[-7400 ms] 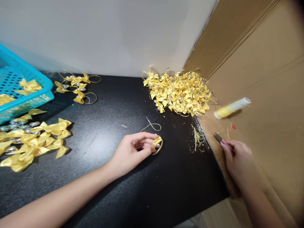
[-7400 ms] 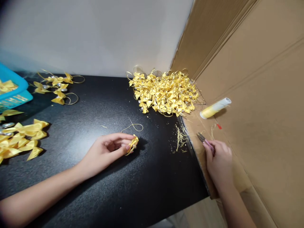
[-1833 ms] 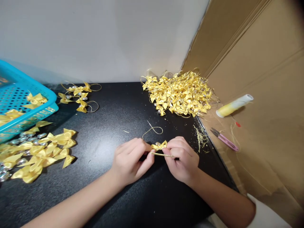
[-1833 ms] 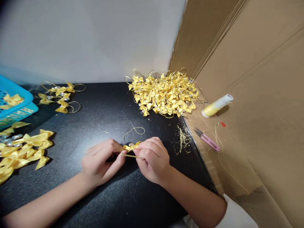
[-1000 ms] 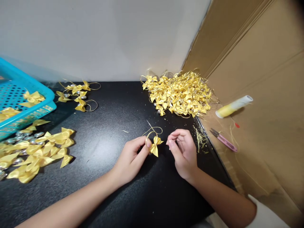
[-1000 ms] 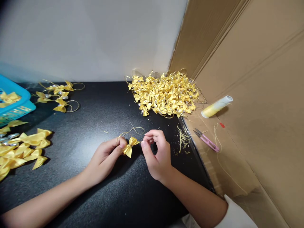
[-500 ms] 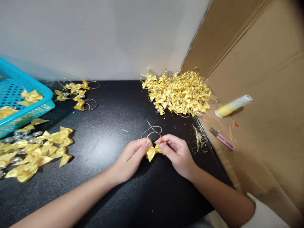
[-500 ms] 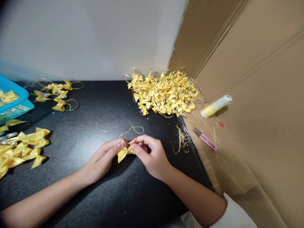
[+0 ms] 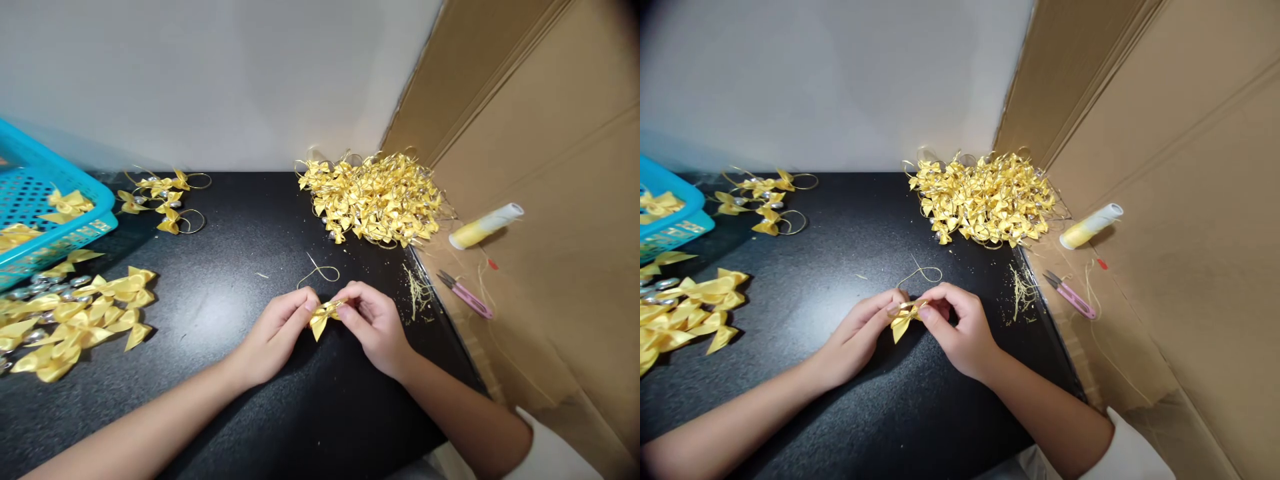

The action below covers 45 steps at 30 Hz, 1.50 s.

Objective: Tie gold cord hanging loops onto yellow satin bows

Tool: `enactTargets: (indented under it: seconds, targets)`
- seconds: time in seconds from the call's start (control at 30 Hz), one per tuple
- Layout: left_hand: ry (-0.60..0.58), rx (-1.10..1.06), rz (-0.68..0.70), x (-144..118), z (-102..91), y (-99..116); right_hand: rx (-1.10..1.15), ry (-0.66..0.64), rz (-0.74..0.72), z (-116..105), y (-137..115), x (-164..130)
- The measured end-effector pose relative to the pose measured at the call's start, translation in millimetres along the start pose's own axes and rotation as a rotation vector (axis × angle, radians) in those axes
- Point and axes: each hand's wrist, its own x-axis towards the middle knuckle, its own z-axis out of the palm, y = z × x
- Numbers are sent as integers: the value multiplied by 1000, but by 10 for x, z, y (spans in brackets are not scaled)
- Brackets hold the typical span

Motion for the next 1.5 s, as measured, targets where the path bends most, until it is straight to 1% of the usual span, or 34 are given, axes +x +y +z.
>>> enactTargets:
  seconds: [0.07, 0.13, 0.2, 0.27, 0.33, 0.43, 0.57, 0.67, 0.8, 0.87, 0.93, 1.0, 1.03, 1.07, 1.13, 1.17, 1.23, 1.27, 1.3, 1.33, 1.43, 1.47, 1.5]
  targets:
    - [17, 25, 35, -8, -7, 13, -71, 16, -84, -3, -20, 3]
    - [3, 50, 109, -16, -16, 24, -122, 27, -140, -7, -36, 4]
    - [1, 116, 210, -23, -17, 33, -163, 36, -173, -10, -43, 2]
    - [37, 207, 278, -28, -5, 43, -198, 41, -189, -9, -41, -3]
    - [81, 279, 277, -31, 15, 55, -226, 42, -195, -6, -34, -9]
    - [112, 322, 245, -32, 41, 64, -251, 49, -202, 4, -32, -15]
    - [149, 345, 296, -35, 55, 52, -299, 99, -230, 16, -60, -13]
    - [167, 367, 328, -36, 63, 39, -351, 149, -225, 27, -78, -14]
    - [173, 426, 333, -36, 51, 33, -343, 160, -192, 27, -30, -26]
    - [172, 475, 348, -37, 24, 28, -314, 175, -127, -23, 14, 7]
    - [161, 541, 431, -39, -10, 17, -294, 209, -38, -142, 35, 118]
    - [93, 628, 607, -44, -34, 2, -309, 247, 11, -331, 13, 327]
    - [34, 674, 711, -50, -39, -4, -343, 260, -1, -440, -13, 464]
    - [-32, 718, 809, -58, -37, -8, -402, 312, -38, -547, -46, 610]
    - [-125, 785, 951, -81, -19, -5, -554, 400, -119, -720, -112, 890]
    - [-143, 807, 996, -95, -5, 1, -664, 429, -148, -769, -135, 1000]
    - [-130, 833, 1051, -122, 23, 15, -847, 425, -229, -773, -148, 1115]
    - [-116, 841, 1070, -134, 35, 20, -883, 384, -276, -729, -138, 1118]
    - [-103, 846, 1086, -142, 44, 24, -886, 304, -322, -660, -119, 1088]
    - [-94, 851, 1099, -148, 50, 26, -867, 190, -364, -575, -96, 1037]
    - [-88, 849, 1135, -154, 58, 25, -856, -282, -456, -286, -36, 854]
    - [-91, 846, 1142, -153, 60, 24, -883, -400, -473, -198, -26, 814]
    - [-92, 841, 1145, -152, 61, 24, -920, -480, -481, -120, -21, 794]
